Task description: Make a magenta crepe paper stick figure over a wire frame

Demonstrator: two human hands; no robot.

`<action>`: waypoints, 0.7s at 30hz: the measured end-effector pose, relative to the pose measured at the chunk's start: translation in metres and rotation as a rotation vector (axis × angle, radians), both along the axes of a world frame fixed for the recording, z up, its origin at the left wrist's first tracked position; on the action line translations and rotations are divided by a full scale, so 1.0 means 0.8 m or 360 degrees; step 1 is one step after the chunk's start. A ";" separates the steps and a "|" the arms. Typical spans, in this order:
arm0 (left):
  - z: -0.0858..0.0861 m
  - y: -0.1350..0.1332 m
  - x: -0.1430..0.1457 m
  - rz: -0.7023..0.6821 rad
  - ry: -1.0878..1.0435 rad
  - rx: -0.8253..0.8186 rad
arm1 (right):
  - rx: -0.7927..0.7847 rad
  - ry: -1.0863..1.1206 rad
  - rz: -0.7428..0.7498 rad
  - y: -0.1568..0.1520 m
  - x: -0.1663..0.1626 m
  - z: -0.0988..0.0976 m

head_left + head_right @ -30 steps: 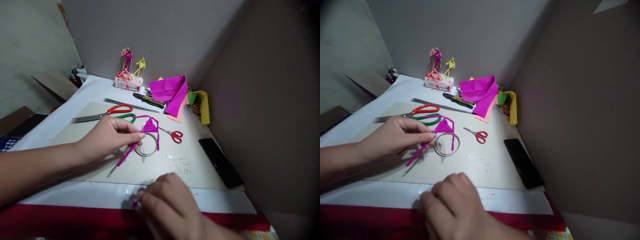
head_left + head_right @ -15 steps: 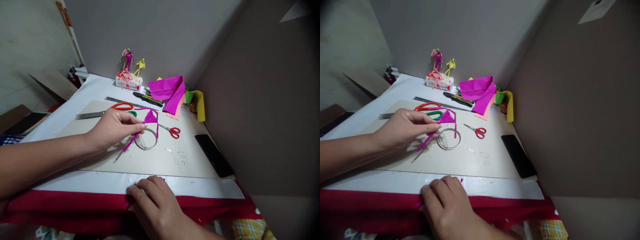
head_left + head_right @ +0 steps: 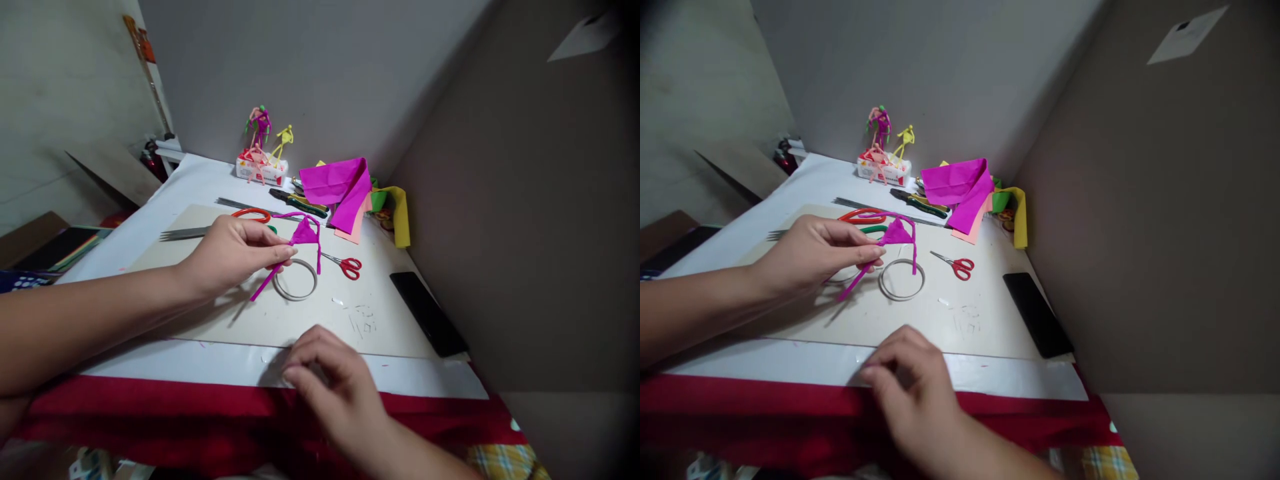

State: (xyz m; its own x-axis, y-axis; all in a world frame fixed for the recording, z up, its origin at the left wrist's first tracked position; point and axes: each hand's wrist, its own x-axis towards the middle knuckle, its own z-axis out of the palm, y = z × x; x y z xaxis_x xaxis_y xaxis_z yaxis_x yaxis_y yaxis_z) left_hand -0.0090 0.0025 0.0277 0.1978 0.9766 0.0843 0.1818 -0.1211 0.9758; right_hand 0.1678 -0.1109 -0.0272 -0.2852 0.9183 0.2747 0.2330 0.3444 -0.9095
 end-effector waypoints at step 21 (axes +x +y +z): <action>-0.012 0.008 0.002 -0.0348 0.0113 -0.0288 | -0.0167 0.0203 -0.0164 0.130 0.027 0.034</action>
